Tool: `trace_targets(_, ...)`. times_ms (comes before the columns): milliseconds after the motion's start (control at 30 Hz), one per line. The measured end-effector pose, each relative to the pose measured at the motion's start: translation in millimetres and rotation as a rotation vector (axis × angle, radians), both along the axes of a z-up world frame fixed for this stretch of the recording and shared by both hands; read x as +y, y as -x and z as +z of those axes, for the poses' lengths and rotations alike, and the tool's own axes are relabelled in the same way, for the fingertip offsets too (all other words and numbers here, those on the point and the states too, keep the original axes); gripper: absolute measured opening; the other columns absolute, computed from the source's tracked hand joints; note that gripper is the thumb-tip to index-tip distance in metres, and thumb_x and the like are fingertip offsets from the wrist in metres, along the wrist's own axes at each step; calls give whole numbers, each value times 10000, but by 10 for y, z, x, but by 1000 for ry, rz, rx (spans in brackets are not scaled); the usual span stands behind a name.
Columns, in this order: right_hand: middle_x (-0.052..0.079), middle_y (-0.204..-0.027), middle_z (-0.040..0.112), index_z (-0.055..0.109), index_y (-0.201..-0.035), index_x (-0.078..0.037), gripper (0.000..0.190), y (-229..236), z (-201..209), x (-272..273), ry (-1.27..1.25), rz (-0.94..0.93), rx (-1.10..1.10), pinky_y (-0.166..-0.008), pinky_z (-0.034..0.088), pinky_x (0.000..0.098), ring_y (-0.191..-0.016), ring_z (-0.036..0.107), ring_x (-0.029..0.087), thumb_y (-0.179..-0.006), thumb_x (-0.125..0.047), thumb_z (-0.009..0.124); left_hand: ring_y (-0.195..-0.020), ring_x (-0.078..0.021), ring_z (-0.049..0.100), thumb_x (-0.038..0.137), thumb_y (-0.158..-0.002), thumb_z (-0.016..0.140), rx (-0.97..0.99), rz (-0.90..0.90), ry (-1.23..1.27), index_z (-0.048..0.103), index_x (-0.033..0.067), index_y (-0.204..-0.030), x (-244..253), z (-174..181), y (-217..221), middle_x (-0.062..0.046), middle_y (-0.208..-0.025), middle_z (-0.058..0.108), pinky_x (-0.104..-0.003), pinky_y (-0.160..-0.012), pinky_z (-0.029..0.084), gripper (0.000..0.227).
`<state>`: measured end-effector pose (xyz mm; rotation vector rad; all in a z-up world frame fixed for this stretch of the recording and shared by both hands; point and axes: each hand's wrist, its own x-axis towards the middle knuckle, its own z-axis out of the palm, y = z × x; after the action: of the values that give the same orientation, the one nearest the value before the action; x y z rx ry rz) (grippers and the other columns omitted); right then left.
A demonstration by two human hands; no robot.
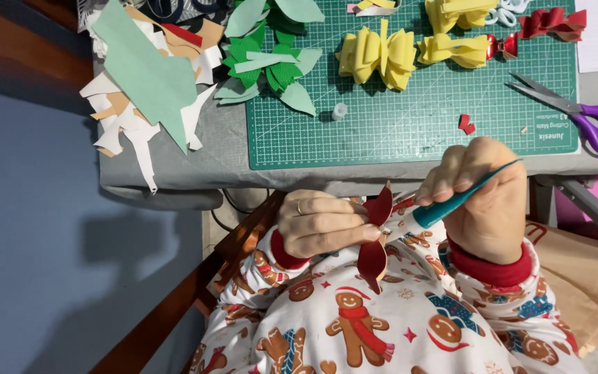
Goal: Assembling and gluing leather pieces to create decorative bows on a cutting mat.
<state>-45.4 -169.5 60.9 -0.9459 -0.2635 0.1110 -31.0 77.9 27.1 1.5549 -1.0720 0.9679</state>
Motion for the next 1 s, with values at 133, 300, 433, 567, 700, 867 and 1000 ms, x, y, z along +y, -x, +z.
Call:
trace_targets(133,93,-859,662,578,-927,-37,344,-25,42,20,57,19,14,-777,617,364,-798,706,220,-1045,-314,745,-898,-110,682,207,-832,917,-2,-5,-1,762,123,-1117,-10,-4,-5,53,-1007,684,-252,-717,611,335)
trace_targets(300,98,-866,660,575,-932,-32,336,-43,60,39,59,38,16,-794,623,377,-813,708,221,-1047,-299,743,-889,-118,685,210,-848,908,-4,-32,8,755,116,-1117,-30,12,-38,48,-1009,675,-255,-722,609,324)
trace_targets(433,97,-868,655,575,-933,-28,331,-56,101,67,54,65,25,-795,627,390,-816,711,223,-1039,-287,751,-887,-128,693,198,-846,901,2,-68,4,752,100,-1125,-31,-17,-50,35,-1015,682,-264,-725,611,331)
trace_targets(567,94,-850,652,574,-930,-25,342,-47,99,47,75,66,18,-789,625,389,-808,703,214,-1034,-292,761,-912,-123,706,196,-854,899,11,-63,-10,750,108,-1133,-24,12,-39,45,-1029,682,-259,-723,607,328)
trace_targets(700,93,-834,661,581,-918,-19,361,-45,131,41,109,63,-9,-789,634,398,-794,716,219,-1028,-310,765,-905,-124,697,202,-854,898,-10,-77,-1,746,102,-1135,-46,-11,-51,38,-1039,679,-259,-684,592,334)
trace_targets(867,96,-830,667,583,-910,-18,367,-42,164,28,128,76,-20,-792,638,404,-788,722,223,-1027,-317,761,-907,-112,694,210,-860,909,-14,-88,18,741,104,-1145,-66,-17,-39,41,-1055,676,-245,-673,584,347)
trace_targets(1000,104,-821,674,585,-901,-17,372,-36,190,18,165,70,-39,-797,642,404,-784,730,223,-1032,-320,758,-921,-119,705,176,-848,900,7,-114,2,753,103,-1136,-60,-19,-39,38,-1064,686,-253,-682,602,332)
